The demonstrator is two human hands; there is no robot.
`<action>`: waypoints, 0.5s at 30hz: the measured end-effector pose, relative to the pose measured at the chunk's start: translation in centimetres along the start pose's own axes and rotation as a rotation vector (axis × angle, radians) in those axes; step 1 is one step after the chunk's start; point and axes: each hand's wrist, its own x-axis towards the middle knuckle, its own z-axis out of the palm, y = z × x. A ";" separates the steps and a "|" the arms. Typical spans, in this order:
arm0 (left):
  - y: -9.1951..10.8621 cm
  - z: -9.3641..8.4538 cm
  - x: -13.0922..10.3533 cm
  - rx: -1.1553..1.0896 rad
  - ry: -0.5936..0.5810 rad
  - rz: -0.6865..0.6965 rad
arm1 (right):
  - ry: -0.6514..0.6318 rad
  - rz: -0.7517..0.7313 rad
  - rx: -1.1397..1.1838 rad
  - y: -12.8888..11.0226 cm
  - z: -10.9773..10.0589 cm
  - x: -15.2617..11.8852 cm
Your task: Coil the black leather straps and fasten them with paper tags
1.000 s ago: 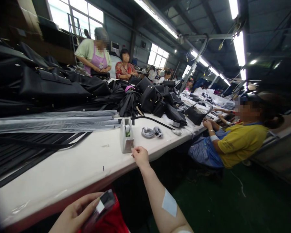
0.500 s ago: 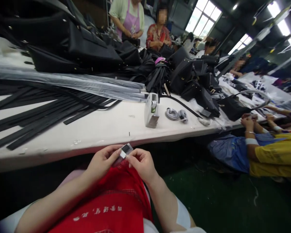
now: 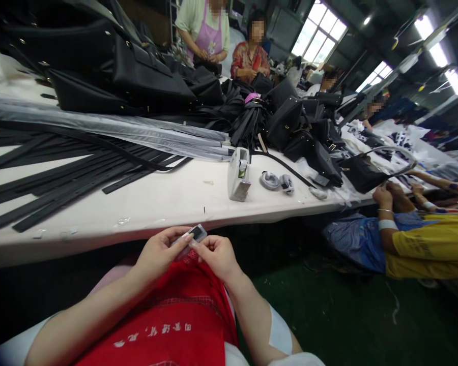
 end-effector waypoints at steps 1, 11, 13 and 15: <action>0.0 -0.1 0.0 -0.003 0.021 -0.006 | -0.017 0.009 0.011 -0.1 0.1 -0.1; -0.2 -0.3 -0.6 0.243 0.033 0.269 | 0.097 -0.063 0.022 -0.3 2.1 0.6; -0.4 -0.4 -0.3 0.317 0.045 0.350 | 0.067 -0.091 0.159 -0.5 2.1 0.5; -0.9 -0.5 0.2 0.389 0.066 0.407 | 0.014 -0.133 0.298 -0.9 1.7 0.3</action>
